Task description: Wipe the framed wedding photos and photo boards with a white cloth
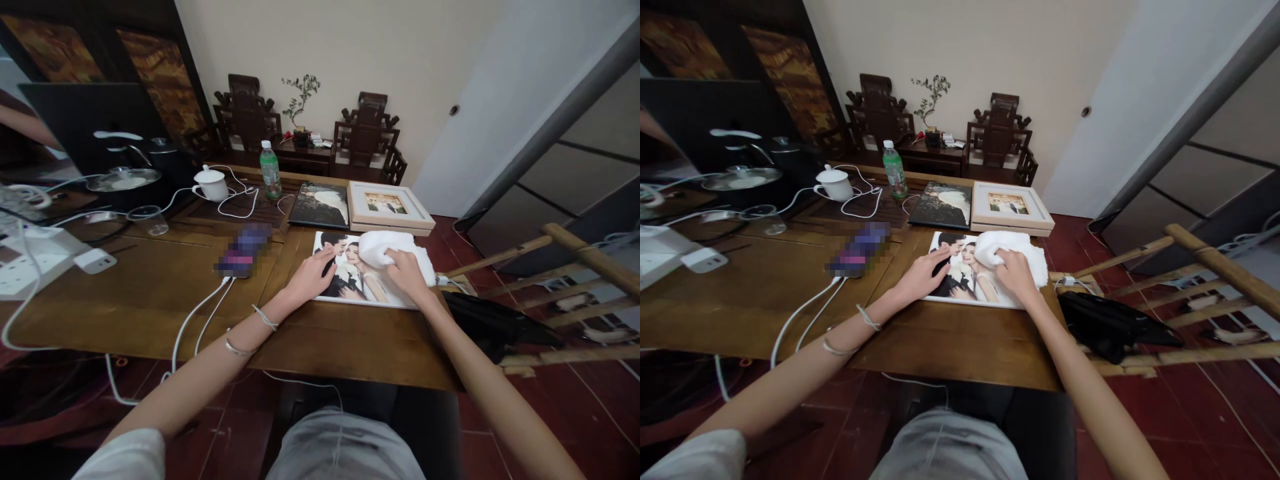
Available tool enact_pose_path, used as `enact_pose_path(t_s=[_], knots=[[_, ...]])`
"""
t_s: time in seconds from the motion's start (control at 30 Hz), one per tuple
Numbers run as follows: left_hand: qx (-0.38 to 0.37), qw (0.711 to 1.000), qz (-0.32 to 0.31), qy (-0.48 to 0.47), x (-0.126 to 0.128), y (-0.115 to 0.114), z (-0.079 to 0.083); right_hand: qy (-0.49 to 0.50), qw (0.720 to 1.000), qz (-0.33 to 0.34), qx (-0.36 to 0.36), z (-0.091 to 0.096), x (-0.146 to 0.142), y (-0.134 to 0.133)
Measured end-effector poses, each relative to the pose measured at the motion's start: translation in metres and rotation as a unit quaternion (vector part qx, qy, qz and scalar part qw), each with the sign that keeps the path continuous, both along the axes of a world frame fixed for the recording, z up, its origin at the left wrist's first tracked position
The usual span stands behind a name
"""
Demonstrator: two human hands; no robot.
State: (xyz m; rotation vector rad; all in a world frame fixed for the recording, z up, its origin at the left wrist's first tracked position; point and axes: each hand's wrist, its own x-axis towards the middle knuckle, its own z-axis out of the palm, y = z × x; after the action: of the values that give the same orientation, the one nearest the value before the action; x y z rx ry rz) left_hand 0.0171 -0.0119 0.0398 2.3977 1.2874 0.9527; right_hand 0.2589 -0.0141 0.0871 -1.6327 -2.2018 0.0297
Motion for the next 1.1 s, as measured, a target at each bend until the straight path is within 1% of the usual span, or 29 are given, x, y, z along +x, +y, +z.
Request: enact_pose_path(t_s=[0.1, 0.2, 0.3, 0.37, 0.43, 0.5, 0.57, 0.63, 0.7, 0.8, 0.9, 1.0, 1.1], knots=[[0.003, 1.0, -0.001, 0.004, 0.0, 0.0, 0.0, 0.048, 0.999, -0.001, -0.021, 0.006, -0.024, 0.022], [0.005, 1.0, -0.008, 0.0, -0.001, 0.0, 0.002, 0.073, 0.996, 0.033, -0.044, 0.013, -0.056, 0.039], [0.007, 1.0, -0.008, -0.002, -0.002, 0.0, 0.002, 0.042, 0.993, 0.094, -0.056, 0.017, -0.091, 0.048], [0.0, 1.0, 0.001, 0.003, -0.002, 0.001, 0.002, 0.005, 0.991, 0.121, -0.057, 0.019, -0.108, 0.049], [-0.009, 1.0, 0.007, 0.007, -0.003, 0.001, 0.001, -0.025, 0.99, 0.125, -0.054, 0.02, -0.118, 0.049], [-0.012, 1.0, 0.005, 0.004, -0.003, 0.002, 0.001, -0.04, 0.991, 0.114, -0.049, 0.019, -0.118, 0.047], [-0.008, 1.0, -0.003, -0.004, -0.003, 0.001, 0.001, -0.043, 0.994, 0.097, -0.042, 0.016, -0.109, 0.045], [-0.003, 1.0, -0.012, -0.012, -0.003, 0.001, 0.001, -0.039, 0.995, 0.08, -0.04, 0.013, -0.091, 0.045], [0.0, 1.0, -0.019, -0.016, -0.003, 0.0, 0.001, -0.035, 0.997, 0.064, -0.038, 0.01, -0.066, 0.045], [-0.006, 1.0, -0.017, -0.016, -0.002, 0.0, 0.001, -0.043, 0.998, 0.038, -0.02, 0.005, -0.019, 0.047], [-0.013, 1.0, -0.01, -0.02, -0.002, 0.0, -0.002, -0.057, 0.998, 0.025, -0.006, -0.002, 0.023, 0.039], [-0.015, 0.999, -0.004, -0.029, -0.002, 0.002, -0.007, -0.063, 0.997, 0.048, -0.004, -0.013, 0.047, 0.011], [-0.031, 0.999, -0.001, -0.016, -0.002, 0.002, -0.012, -0.057, 0.994, 0.089, -0.01, -0.022, 0.052, -0.037]])
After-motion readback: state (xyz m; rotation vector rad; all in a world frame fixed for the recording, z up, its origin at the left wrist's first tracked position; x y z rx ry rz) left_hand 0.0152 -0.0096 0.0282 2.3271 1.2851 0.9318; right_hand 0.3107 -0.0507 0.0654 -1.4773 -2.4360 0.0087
